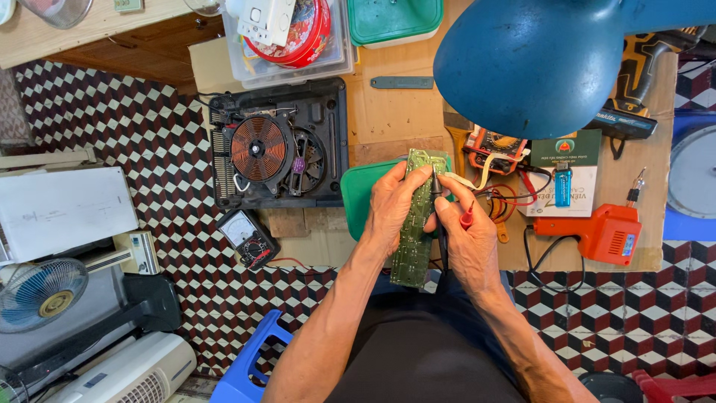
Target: The person places a black induction cooktop on a red stool, then moves to a workbench to test a green circuit board. They use a multimeter to probe various points on the board, checking for continuity or voltage, and briefly open a box of capacitors.
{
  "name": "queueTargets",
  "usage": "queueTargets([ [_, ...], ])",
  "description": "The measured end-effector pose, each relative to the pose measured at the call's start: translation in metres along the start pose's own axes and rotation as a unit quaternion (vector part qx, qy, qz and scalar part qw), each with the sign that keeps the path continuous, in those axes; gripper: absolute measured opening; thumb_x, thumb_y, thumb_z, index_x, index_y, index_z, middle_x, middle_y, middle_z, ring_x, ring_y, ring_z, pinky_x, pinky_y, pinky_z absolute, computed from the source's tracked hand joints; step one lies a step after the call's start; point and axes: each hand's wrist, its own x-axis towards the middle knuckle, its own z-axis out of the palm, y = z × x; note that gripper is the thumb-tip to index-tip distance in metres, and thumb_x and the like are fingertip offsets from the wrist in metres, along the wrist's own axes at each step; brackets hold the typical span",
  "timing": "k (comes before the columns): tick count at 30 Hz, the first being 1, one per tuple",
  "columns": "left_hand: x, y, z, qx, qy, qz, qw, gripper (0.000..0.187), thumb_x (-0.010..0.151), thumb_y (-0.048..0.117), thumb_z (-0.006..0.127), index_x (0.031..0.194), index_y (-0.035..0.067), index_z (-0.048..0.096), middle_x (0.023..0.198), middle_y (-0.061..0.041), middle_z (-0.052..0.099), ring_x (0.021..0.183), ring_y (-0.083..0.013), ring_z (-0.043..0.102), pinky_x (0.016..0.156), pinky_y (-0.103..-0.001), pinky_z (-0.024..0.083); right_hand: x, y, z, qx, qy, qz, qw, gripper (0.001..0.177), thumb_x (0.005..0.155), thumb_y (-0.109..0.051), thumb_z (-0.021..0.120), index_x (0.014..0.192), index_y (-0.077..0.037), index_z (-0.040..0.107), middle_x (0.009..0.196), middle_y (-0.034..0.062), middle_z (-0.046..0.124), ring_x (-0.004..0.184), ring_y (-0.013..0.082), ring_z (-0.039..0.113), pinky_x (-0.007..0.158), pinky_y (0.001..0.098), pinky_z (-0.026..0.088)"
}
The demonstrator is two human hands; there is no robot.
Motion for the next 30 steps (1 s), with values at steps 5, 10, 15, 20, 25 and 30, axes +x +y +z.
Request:
queueTargets([
  [5, 0.002, -0.004, -0.002, -0.011, -0.007, 0.010, 1.000, 0.025, 0.099, 0.023, 0.065, 0.113, 0.002, 0.066, 0.093, -0.009, 0.073, 0.076, -0.0102, 0.069, 0.060, -0.024, 0.056, 0.000, -0.004, 0.000, 0.033, -0.007, 0.008, 0.999, 0.042, 0.105, -0.017, 0.056, 0.145, -0.005, 0.056, 0.076, -0.0022, 0.062, 0.067, 0.0017, 0.049, 0.061, 0.0173, 0.038],
  [10, 0.004, -0.007, -0.003, -0.010, -0.001, 0.011, 1.000, 0.023, 0.099, 0.021, 0.065, 0.113, 0.002, 0.066, 0.092, -0.007, 0.072, 0.077, -0.0092, 0.069, 0.063, -0.024, 0.057, 0.001, -0.013, -0.003, 0.014, -0.003, 0.050, 0.999, 0.042, 0.104, -0.019, 0.057, 0.143, -0.007, 0.058, 0.074, -0.0028, 0.063, 0.064, 0.0012, 0.049, 0.058, 0.0176, 0.039],
  [15, 0.005, -0.010, -0.006, -0.005, -0.006, 0.016, 1.000, 0.021, 0.100, 0.022, 0.066, 0.110, 0.003, 0.065, 0.087, -0.004, 0.068, 0.068, -0.0085, 0.062, 0.054, -0.025, 0.051, 0.004, -0.024, -0.004, 0.030, 0.000, 0.076, 0.997, 0.041, 0.102, -0.020, 0.058, 0.141, -0.007, 0.061, 0.074, -0.0033, 0.062, 0.062, 0.0009, 0.048, 0.054, 0.0178, 0.036],
  [20, 0.005, -0.010, -0.005, -0.024, -0.015, 0.016, 0.999, 0.024, 0.100, 0.021, 0.065, 0.113, 0.002, 0.065, 0.093, -0.006, 0.070, 0.075, -0.0107, 0.068, 0.063, -0.026, 0.057, 0.008, -0.043, -0.011, 0.033, 0.005, 0.130, 0.991, 0.039, 0.101, -0.020, 0.058, 0.137, -0.007, 0.063, 0.069, -0.0028, 0.061, 0.053, 0.0024, 0.045, 0.045, 0.0196, 0.033],
  [25, 0.005, -0.007, -0.002, -0.010, -0.015, -0.001, 1.000, 0.026, 0.100, 0.022, 0.062, 0.115, 0.001, 0.064, 0.100, -0.008, 0.073, 0.083, -0.0141, 0.072, 0.070, -0.028, 0.061, 0.017, -0.055, -0.023, 0.030, 0.008, 0.093, 0.995, 0.039, 0.101, -0.020, 0.059, 0.136, -0.004, 0.065, 0.068, -0.0030, 0.057, 0.054, 0.0027, 0.045, 0.047, 0.0192, 0.034],
  [30, 0.006, -0.008, -0.003, -0.024, -0.025, 0.006, 0.999, 0.026, 0.101, 0.021, 0.061, 0.117, 0.001, 0.065, 0.101, -0.008, 0.072, 0.084, -0.0143, 0.072, 0.071, -0.028, 0.061, 0.022, -0.057, -0.025, -0.046, -0.019, 0.087, 0.995, 0.040, 0.101, -0.023, 0.059, 0.136, -0.005, 0.066, 0.066, -0.0019, 0.057, 0.055, 0.0034, 0.048, 0.048, 0.0195, 0.035],
])
